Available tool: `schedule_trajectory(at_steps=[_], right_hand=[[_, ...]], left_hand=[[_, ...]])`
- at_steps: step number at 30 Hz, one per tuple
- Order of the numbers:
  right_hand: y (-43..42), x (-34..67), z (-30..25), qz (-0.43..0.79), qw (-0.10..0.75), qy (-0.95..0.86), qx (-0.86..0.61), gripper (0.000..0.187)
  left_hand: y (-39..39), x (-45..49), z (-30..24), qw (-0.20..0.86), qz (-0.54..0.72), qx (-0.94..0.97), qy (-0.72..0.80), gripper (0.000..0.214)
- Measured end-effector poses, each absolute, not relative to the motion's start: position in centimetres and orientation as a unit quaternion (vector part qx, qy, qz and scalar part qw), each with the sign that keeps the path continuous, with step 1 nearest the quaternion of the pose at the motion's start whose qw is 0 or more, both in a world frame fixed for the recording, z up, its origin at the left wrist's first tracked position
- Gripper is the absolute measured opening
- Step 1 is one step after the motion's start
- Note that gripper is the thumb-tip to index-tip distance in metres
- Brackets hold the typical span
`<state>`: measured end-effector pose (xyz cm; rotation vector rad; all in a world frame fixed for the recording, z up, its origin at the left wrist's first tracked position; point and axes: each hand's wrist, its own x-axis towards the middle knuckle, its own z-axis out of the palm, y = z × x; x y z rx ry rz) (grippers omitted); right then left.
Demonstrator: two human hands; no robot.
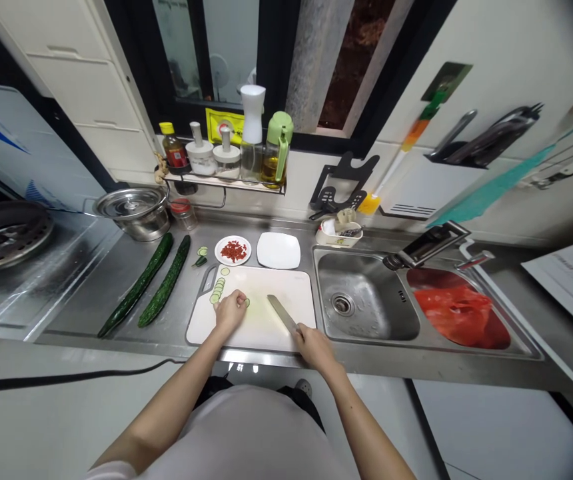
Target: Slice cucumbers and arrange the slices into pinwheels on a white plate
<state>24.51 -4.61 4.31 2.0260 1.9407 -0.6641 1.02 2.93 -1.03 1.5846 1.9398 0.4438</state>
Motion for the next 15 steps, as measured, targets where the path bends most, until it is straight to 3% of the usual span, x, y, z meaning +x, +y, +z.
schedule_trajectory(at_steps=[15], right_hand=[[-4.0, 23.7, 3.7, -0.236, 0.129, 0.681, 0.681, 0.032]], left_hand=[[1.9, -6.0, -1.9, 0.24, 0.191, 0.493, 0.814, 0.019]])
